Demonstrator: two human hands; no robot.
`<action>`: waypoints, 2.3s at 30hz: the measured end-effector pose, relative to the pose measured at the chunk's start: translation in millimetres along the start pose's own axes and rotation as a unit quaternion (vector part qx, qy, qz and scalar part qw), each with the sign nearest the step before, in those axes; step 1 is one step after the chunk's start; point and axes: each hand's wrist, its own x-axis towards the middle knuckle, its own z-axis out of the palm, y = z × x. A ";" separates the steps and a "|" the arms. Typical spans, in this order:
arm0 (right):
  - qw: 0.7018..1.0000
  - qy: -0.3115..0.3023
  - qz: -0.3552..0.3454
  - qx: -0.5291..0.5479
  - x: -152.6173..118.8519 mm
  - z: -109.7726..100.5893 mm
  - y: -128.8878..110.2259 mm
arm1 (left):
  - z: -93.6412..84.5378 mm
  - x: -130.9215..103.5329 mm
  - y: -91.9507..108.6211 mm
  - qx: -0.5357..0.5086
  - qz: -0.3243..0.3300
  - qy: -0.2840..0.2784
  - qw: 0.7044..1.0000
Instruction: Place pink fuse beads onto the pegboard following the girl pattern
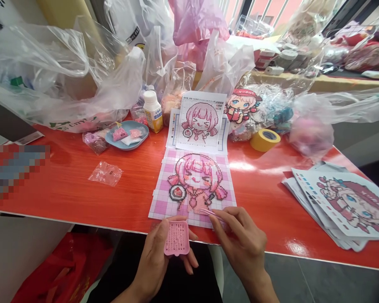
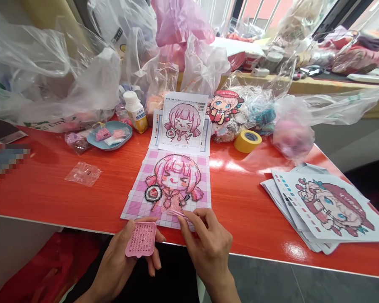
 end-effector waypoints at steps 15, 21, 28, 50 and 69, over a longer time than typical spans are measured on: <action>0.999 0.016 -0.016 -0.026 -7.0 3.1 1.2 | 1.4 -1.3 8.3 0.005 -0.023 -0.057 0.998; 0.998 0.014 -0.031 -0.048 -7.6 4.8 2.8 | -4.1 -0.2 14.0 -0.004 -0.052 -0.095 0.994; 0.997 0.007 -0.034 -0.068 -7.9 4.3 1.7 | -3.5 -5.2 26.3 0.059 -0.080 -0.093 0.991; 0.995 0.019 -0.064 -0.074 -7.1 3.8 2.8 | -27.9 -9.9 53.5 0.225 0.138 0.217 0.940; 0.995 0.019 -0.066 -0.070 -6.4 -0.8 3.6 | -17.7 -12.2 47.9 0.251 0.152 0.219 0.930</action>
